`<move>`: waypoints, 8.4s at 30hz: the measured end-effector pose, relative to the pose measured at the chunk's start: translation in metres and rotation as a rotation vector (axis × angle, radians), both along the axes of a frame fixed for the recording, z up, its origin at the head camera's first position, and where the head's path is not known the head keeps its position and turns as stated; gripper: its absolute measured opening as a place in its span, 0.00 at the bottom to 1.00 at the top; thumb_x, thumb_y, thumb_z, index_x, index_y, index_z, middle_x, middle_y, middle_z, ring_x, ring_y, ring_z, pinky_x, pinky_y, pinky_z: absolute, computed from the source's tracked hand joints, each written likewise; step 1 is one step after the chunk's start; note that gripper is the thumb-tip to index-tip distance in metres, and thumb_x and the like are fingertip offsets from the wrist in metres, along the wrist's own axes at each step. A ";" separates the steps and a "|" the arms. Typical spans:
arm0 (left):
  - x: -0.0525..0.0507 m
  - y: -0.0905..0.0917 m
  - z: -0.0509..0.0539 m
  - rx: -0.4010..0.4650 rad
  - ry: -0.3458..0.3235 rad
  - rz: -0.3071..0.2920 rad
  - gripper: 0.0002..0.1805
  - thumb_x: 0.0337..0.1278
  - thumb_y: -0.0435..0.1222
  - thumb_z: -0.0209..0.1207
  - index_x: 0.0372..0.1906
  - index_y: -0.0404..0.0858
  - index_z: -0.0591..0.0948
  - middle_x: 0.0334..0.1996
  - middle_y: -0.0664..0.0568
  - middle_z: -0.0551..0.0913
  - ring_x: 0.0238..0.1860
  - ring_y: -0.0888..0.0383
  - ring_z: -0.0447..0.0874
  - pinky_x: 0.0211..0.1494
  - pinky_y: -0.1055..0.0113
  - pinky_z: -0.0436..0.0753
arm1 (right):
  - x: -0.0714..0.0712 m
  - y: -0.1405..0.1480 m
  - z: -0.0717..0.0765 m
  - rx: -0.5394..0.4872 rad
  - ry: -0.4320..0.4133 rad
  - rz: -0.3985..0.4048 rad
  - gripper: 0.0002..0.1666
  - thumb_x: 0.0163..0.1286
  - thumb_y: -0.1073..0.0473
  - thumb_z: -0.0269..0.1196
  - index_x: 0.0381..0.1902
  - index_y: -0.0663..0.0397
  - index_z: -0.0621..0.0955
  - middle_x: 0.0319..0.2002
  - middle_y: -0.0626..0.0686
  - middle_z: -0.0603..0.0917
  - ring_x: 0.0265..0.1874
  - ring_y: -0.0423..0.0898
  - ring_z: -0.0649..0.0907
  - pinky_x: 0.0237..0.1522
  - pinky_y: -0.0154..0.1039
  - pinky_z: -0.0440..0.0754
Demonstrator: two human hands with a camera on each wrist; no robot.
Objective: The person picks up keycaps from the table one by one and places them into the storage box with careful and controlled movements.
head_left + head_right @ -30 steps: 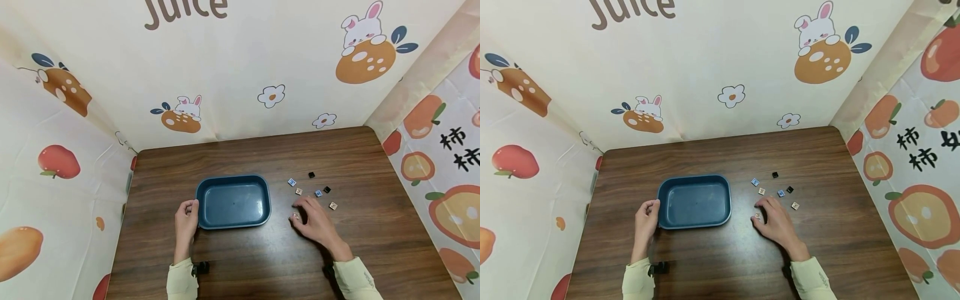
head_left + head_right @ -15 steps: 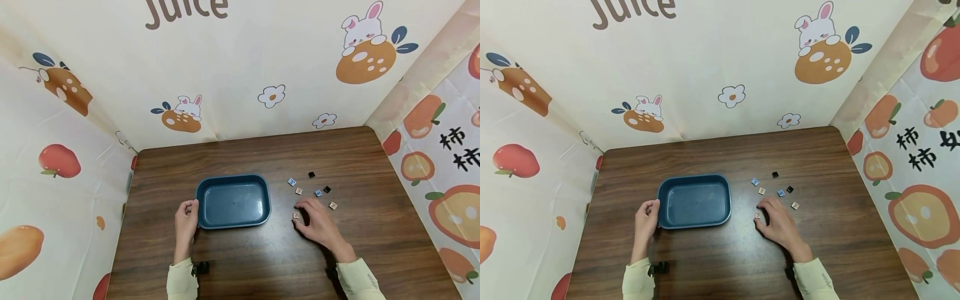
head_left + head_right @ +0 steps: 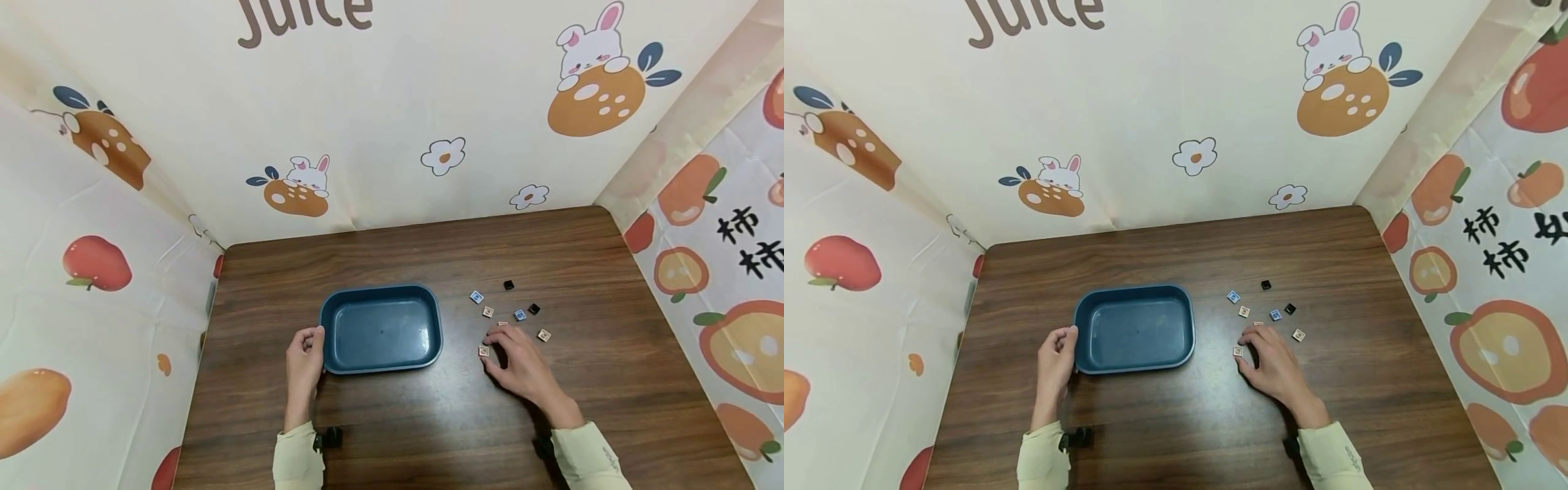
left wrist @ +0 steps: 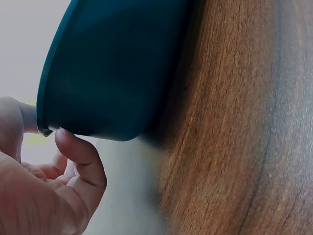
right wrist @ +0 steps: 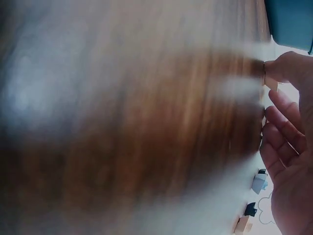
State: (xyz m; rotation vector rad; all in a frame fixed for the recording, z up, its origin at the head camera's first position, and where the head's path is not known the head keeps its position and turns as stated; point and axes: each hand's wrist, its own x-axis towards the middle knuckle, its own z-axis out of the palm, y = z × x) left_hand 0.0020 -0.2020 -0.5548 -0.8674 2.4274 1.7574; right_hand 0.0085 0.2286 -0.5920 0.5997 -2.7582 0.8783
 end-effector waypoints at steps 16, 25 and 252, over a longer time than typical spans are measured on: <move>-0.001 0.001 -0.001 0.036 0.003 0.021 0.19 0.79 0.48 0.56 0.51 0.34 0.80 0.35 0.49 0.80 0.23 0.65 0.73 0.22 0.68 0.77 | 0.001 0.003 -0.001 -0.007 -0.061 -0.010 0.15 0.56 0.61 0.79 0.41 0.51 0.86 0.51 0.51 0.85 0.56 0.52 0.81 0.59 0.47 0.75; -0.001 0.000 0.004 0.169 -0.006 0.017 0.20 0.81 0.46 0.56 0.55 0.30 0.77 0.32 0.53 0.79 0.19 0.64 0.71 0.20 0.69 0.76 | 0.001 0.003 -0.003 -0.019 -0.057 -0.006 0.14 0.57 0.62 0.78 0.40 0.50 0.86 0.50 0.51 0.85 0.55 0.52 0.81 0.60 0.46 0.74; -0.019 -0.037 0.006 0.513 -0.163 -0.131 0.20 0.75 0.35 0.58 0.63 0.27 0.74 0.30 0.57 0.80 0.31 0.63 0.79 0.30 0.70 0.82 | -0.050 -0.002 -0.001 -0.069 0.026 -0.173 0.20 0.56 0.67 0.79 0.47 0.63 0.87 0.46 0.59 0.87 0.51 0.59 0.82 0.53 0.52 0.75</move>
